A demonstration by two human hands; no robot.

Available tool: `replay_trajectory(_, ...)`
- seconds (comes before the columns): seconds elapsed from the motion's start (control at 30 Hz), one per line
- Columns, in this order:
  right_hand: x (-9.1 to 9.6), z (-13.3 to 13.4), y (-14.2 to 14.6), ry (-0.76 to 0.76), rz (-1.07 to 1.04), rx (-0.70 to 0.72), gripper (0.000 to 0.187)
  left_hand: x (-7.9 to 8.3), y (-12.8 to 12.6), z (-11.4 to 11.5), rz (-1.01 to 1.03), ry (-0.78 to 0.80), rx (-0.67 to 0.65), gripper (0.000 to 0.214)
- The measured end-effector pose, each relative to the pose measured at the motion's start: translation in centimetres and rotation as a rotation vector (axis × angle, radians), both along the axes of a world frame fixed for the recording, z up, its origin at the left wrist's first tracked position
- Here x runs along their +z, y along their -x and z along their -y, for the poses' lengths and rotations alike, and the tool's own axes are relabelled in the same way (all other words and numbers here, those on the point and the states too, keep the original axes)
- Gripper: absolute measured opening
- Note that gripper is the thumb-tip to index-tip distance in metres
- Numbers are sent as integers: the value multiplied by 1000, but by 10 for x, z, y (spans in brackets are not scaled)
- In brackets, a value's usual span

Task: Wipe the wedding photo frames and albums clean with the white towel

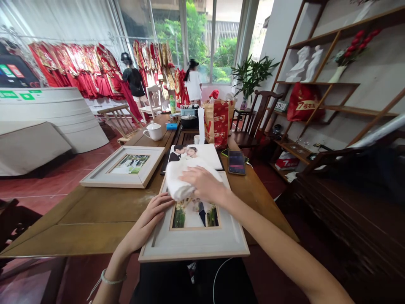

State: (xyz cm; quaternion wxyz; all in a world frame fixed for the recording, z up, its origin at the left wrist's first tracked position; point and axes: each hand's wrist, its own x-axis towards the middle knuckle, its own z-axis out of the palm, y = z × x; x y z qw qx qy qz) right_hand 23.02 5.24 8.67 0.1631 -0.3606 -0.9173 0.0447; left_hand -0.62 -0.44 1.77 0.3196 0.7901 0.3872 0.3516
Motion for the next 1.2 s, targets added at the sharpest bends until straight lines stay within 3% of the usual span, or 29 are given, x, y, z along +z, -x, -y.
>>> replay_trajectory(0.1, -14, -21, 28, 10, 27, 180, 62, -1, -1, 0, 1, 9, 33, 38)
replay_trajectory(0.2, -21, -26, 37, 97, 26, 173, 68, -2, -1, 0, 1, 18, 28, 38)
replay_trajectory(0.3, -19, -16, 19, 197, 33, 132, 66, -2, 0, -1, 8, 8, -1, 38)
replay_trajectory(0.43, -8, 7, -25, 249, 96, 47, 62, -1, 0, -1, -5, 27, -29, 39)
replay_trajectory(0.57, 1, 13, -43, 136, 37, -165, 57, 1, -1, 0, -3, 32, -27, 39)
replay_trajectory(0.63, 4, 6, -32, 28, -28, -205, 55, 1, -1, 0, 0, 27, -23, 39)
replay_trajectory(0.77, 4, -17, 16, -82, -23, -115, 57, 2, -1, 0, -11, 20, -25, 39)
replay_trajectory(0.87, -4, -30, 47, -40, 35, -31, 60, 1, 0, 0, -23, 29, -23, 38)
replay_trajectory(0.97, -15, -35, 56, 39, 62, 20, 61, -2, 1, -1, -7, 40, -17, 39)
replay_trajectory(1.07, -21, -27, 39, 91, 67, 61, 62, -5, 2, -4, 53, 40, 3, 37)
replay_trajectory(1.2, -19, 7, -7, 175, 74, 71, 65, -5, 3, -6, 74, 37, -15, 36)
